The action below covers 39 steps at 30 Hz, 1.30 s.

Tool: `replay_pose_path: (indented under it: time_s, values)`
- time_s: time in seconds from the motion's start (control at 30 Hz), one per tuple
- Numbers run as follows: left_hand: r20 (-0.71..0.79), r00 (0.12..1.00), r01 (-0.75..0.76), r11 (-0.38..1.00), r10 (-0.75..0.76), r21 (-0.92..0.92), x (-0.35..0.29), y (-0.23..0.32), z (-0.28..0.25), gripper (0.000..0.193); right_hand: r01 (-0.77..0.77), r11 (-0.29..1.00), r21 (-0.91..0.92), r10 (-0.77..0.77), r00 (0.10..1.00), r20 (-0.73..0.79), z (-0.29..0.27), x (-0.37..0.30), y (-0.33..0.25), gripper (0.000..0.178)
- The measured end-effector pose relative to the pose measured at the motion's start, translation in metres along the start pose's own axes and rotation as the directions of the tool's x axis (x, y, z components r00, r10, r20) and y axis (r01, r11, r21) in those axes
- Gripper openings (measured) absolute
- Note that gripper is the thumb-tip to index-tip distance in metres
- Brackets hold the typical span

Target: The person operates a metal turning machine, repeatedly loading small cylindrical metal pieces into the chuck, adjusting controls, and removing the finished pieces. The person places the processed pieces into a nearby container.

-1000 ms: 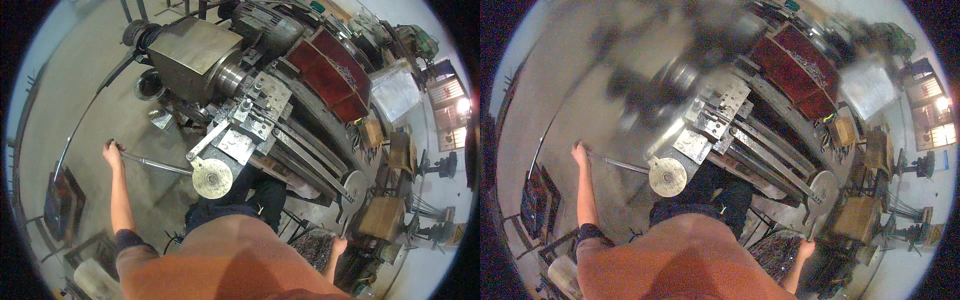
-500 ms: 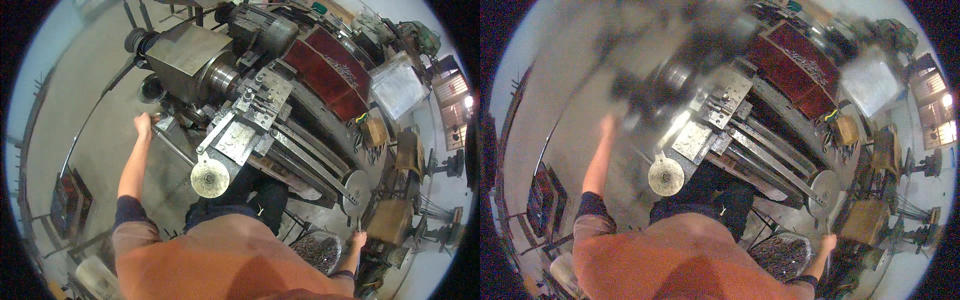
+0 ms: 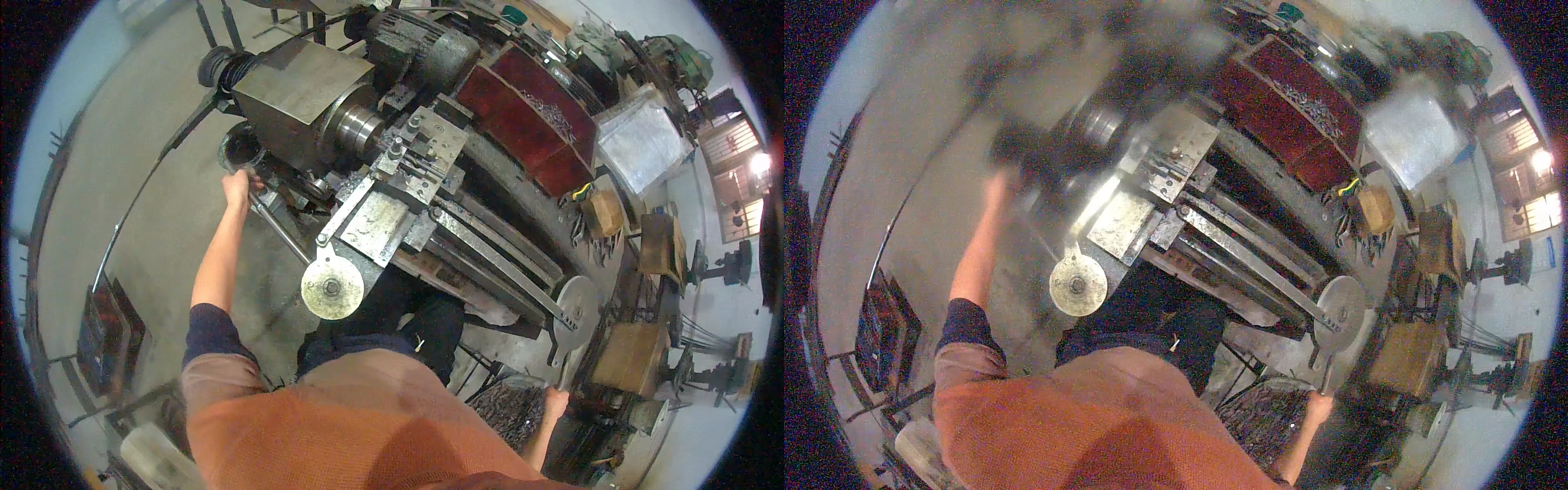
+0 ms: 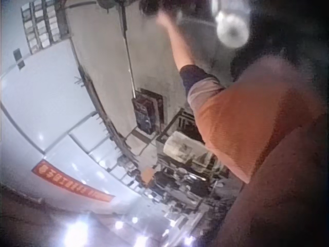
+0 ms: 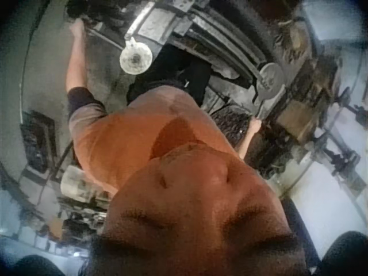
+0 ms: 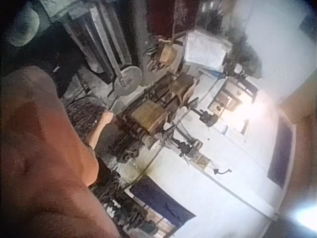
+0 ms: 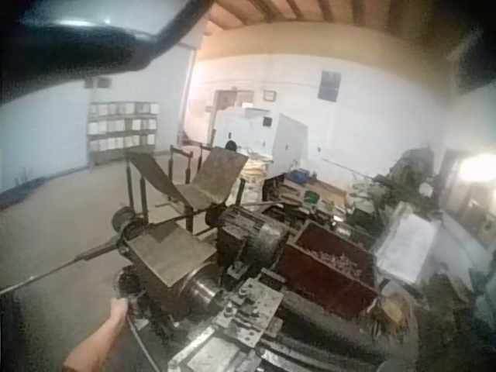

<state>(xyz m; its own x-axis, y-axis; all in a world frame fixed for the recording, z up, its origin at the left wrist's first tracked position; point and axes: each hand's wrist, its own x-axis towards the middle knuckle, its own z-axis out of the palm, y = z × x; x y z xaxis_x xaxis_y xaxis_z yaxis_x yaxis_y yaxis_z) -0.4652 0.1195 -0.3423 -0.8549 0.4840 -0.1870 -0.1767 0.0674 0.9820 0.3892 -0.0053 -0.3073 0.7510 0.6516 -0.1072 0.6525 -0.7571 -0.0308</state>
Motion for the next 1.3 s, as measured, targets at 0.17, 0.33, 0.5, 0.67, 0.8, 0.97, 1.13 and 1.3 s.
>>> replay_pose_path:
  time_s: [0.17,0.33,0.5,0.67,0.8,0.97,1.13,1.3]
  values:
    - [0.039,0.994,-0.111,0.978,0.106,0.176,0.012,-0.003,-0.01,0.02,0.249,0.955,-0.161,-0.275,0.947,-0.167,0.004,0.052,0.027,0.039]
    - [-0.02,1.0,0.018,0.991,-0.015,0.133,-0.008,0.018,0.0,0.02,0.222,0.945,-0.239,-0.262,0.954,-0.149,-0.016,0.115,0.011,0.036]
    - [0.094,0.995,0.023,0.998,-0.028,0.053,-0.003,0.004,0.001,0.021,0.1,0.942,-0.319,-0.174,0.961,-0.213,-0.027,0.124,-0.013,0.034]
    - [0.177,0.977,0.14,0.982,-0.117,-0.124,0.047,-0.018,-0.056,0.039,0.331,0.924,-0.192,-0.379,0.72,-0.582,0.018,0.088,0.001,0.055]
    - [0.278,0.936,-0.352,0.527,0.217,0.774,0.097,-0.073,-0.11,0.051,0.307,0.914,0.264,-0.242,0.937,-0.254,0.032,-0.001,-0.033,0.067]
    - [0.588,0.807,-0.584,-0.072,0.054,0.809,0.059,-0.051,-0.047,0.04,0.215,0.954,0.211,-0.202,0.976,-0.084,0.033,-0.062,-0.055,0.05]
    - [0.316,0.908,-0.355,0.105,0.275,0.929,0.096,-0.159,-0.026,0.039,0.311,0.883,0.352,-0.272,0.949,-0.157,0.028,-0.059,-0.061,0.037]
    - [0.485,0.856,-0.479,-0.076,0.181,0.874,0.104,-0.184,-0.046,0.033,0.477,0.782,0.401,-0.4,0.878,-0.264,-0.022,-0.047,-0.103,0.036]
